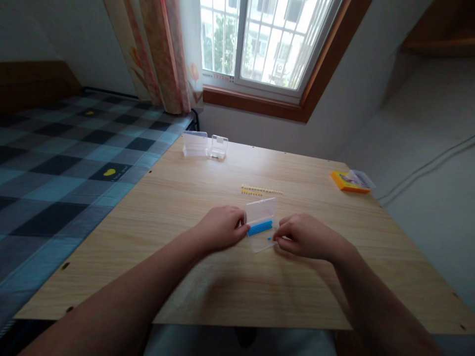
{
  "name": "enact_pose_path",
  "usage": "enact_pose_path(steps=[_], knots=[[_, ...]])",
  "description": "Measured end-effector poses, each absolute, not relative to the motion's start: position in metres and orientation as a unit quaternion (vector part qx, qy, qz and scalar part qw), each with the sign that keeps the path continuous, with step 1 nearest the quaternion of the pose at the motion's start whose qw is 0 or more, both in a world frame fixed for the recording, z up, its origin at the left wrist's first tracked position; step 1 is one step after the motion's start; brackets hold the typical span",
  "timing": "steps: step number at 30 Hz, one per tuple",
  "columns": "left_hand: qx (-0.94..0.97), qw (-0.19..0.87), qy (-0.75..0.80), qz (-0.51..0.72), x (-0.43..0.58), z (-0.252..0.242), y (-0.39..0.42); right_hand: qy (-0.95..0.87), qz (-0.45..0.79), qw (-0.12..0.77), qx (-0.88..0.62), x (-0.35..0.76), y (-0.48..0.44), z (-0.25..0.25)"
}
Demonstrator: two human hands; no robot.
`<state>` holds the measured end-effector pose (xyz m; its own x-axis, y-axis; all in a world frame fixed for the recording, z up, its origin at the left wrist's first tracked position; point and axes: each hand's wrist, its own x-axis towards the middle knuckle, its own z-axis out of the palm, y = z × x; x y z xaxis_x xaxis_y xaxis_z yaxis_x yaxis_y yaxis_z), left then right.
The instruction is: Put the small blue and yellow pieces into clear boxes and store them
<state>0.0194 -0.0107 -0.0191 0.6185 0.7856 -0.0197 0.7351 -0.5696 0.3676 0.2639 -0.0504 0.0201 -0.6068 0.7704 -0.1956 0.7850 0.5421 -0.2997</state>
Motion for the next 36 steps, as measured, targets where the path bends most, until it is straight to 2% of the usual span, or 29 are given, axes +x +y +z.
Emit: enact_pose_path(steps=[18,23,36], knots=[[0.883,0.175,0.432,0.064,0.020,-0.019,-0.011,0.874,-0.197,-0.006,0.443,0.266,-0.050,0.019],[0.882,0.176,0.432,0.065,0.020,-0.018,-0.011,0.874,-0.197,0.012,0.443,0.264,-0.050,0.017],[0.880,0.173,0.438,0.064,0.021,-0.018,-0.012,0.840,-0.052,0.053,0.538,0.259,-0.051,0.008]])
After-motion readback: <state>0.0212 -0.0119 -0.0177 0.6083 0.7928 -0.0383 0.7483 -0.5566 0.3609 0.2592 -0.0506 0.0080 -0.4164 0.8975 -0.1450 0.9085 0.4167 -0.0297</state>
